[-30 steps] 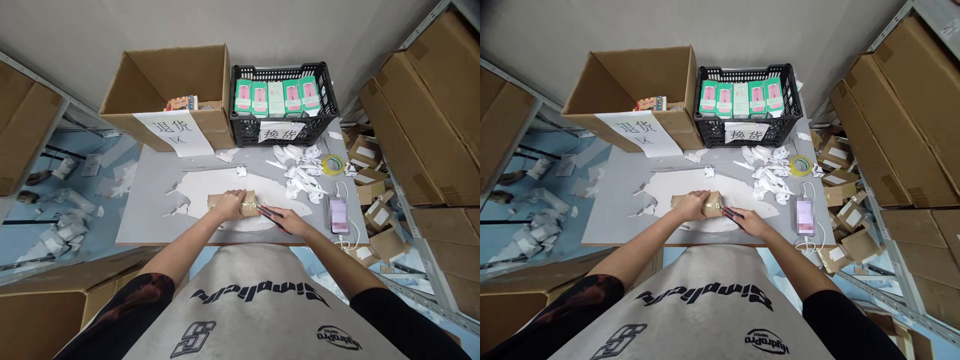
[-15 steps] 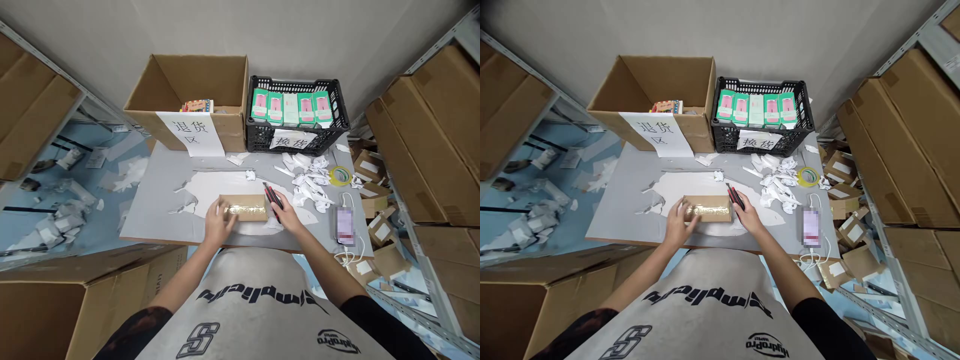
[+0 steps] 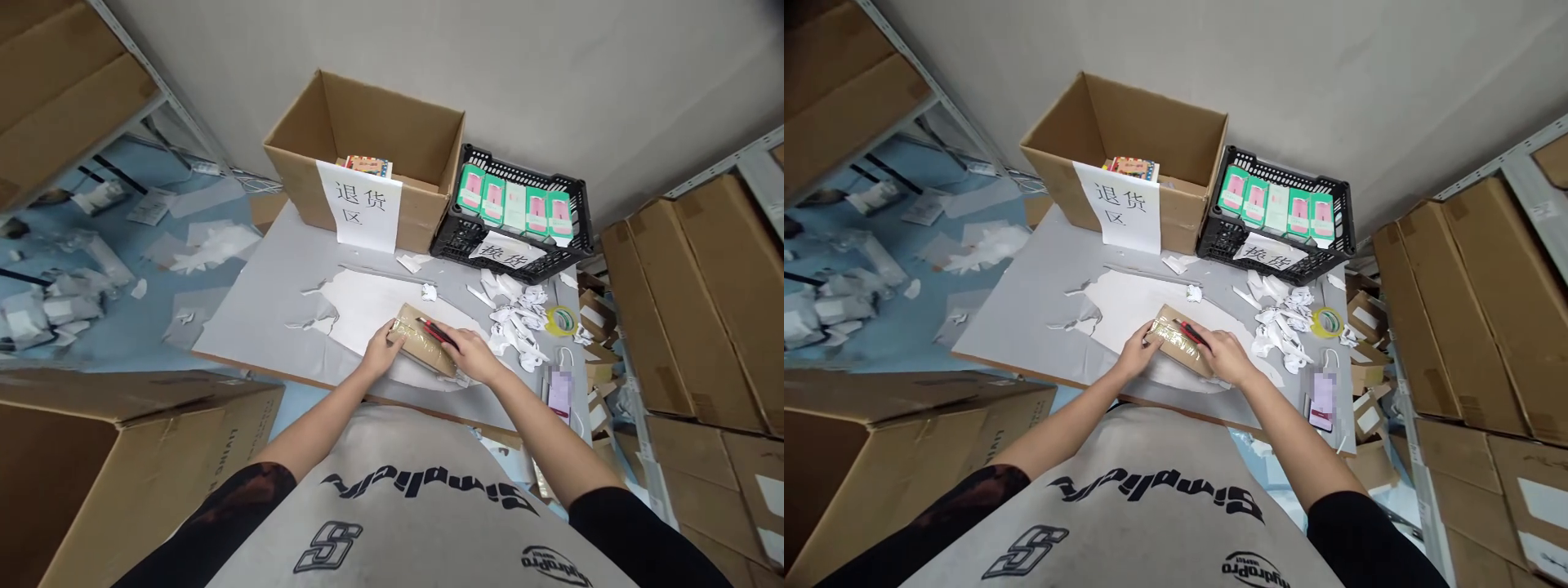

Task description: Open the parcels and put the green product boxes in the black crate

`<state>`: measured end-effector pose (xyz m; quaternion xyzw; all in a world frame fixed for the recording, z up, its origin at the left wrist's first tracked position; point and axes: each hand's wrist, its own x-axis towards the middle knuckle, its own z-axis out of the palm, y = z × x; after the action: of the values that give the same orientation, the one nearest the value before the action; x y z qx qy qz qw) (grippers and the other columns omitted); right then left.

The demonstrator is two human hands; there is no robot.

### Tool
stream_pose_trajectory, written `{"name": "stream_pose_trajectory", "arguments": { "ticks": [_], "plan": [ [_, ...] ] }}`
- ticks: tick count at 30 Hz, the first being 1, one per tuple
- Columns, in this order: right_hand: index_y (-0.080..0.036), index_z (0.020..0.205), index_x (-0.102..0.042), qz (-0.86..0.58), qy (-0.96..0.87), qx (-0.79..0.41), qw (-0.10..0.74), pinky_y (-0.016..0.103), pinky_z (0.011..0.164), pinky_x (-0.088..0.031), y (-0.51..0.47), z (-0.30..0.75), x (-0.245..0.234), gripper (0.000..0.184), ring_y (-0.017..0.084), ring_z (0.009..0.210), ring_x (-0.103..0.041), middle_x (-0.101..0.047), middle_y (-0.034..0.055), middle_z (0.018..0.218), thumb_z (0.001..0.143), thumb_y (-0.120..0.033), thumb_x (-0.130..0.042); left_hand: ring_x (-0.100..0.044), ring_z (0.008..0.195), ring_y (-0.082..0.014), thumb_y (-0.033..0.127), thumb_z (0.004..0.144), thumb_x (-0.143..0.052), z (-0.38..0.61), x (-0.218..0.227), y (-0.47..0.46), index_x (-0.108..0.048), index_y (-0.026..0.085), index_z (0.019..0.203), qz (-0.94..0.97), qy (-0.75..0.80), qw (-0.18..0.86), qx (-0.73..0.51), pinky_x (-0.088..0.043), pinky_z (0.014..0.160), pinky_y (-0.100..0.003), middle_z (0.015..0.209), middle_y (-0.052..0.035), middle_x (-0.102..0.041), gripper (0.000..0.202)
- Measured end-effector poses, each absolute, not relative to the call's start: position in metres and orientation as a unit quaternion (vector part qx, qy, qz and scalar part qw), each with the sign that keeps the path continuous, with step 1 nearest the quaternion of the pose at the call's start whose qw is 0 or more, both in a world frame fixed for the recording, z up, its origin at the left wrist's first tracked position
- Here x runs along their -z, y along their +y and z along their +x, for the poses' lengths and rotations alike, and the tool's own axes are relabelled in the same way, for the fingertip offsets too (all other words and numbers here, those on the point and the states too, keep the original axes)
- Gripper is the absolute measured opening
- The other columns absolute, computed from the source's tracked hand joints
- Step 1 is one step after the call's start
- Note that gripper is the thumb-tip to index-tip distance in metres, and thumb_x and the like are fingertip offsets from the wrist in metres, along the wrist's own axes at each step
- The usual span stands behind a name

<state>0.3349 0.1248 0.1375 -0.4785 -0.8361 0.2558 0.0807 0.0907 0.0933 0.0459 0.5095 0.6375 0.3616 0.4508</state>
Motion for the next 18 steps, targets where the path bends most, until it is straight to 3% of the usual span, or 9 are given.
{"name": "stream_pose_trajectory", "arguments": {
  "ticks": [3,7,13,18],
  "plan": [
    [-0.028,0.146,-0.045,-0.437,-0.877,-0.201,0.010,0.039,0.097,-0.045,0.129,0.311,-0.138,0.048,0.023,0.102,-0.062,-0.070,0.0073,0.113,0.099,-0.028,-0.045,-0.061,0.118,-0.0251,0.038,0.087,-0.064,0.088,-0.042,0.093,-0.051,0.019,0.139,0.520,0.636,0.438,-0.366,-0.049,0.102,-0.040,0.135,-0.0112,-0.061,0.057],
    [-0.026,0.145,-0.047,-0.418,-0.899,-0.128,-0.021,0.035,0.092,-0.046,0.135,0.300,-0.130,0.045,0.023,0.095,-0.060,-0.069,0.0073,0.092,0.100,-0.030,-0.044,-0.060,0.120,-0.0258,0.038,0.087,-0.064,0.086,-0.038,0.092,-0.051,0.019,0.140,0.538,0.629,0.419,-0.374,-0.050,0.102,-0.039,0.134,-0.0122,-0.061,0.057],
    [-0.025,0.145,-0.048,-0.410,-0.908,-0.073,-0.044,0.031,0.088,-0.046,0.133,0.299,-0.128,0.045,0.022,0.091,-0.059,-0.067,0.0075,0.085,0.102,-0.028,-0.038,-0.055,0.127,-0.0256,0.034,0.088,-0.063,0.087,-0.035,0.091,-0.049,0.018,0.141,0.548,0.623,0.401,-0.388,-0.043,0.110,-0.041,0.136,-0.0130,-0.059,0.057],
    [-0.026,0.151,-0.039,-0.446,-0.886,-0.047,-0.116,0.029,0.084,-0.046,0.121,0.290,-0.132,0.053,0.023,0.091,-0.061,-0.068,0.0097,0.091,0.098,-0.025,-0.040,-0.053,0.130,-0.0247,0.033,0.090,-0.060,0.090,-0.033,0.088,-0.045,0.018,0.144,0.546,0.619,0.403,-0.397,-0.043,0.111,-0.041,0.141,-0.0128,-0.055,0.058]
  ]
}}
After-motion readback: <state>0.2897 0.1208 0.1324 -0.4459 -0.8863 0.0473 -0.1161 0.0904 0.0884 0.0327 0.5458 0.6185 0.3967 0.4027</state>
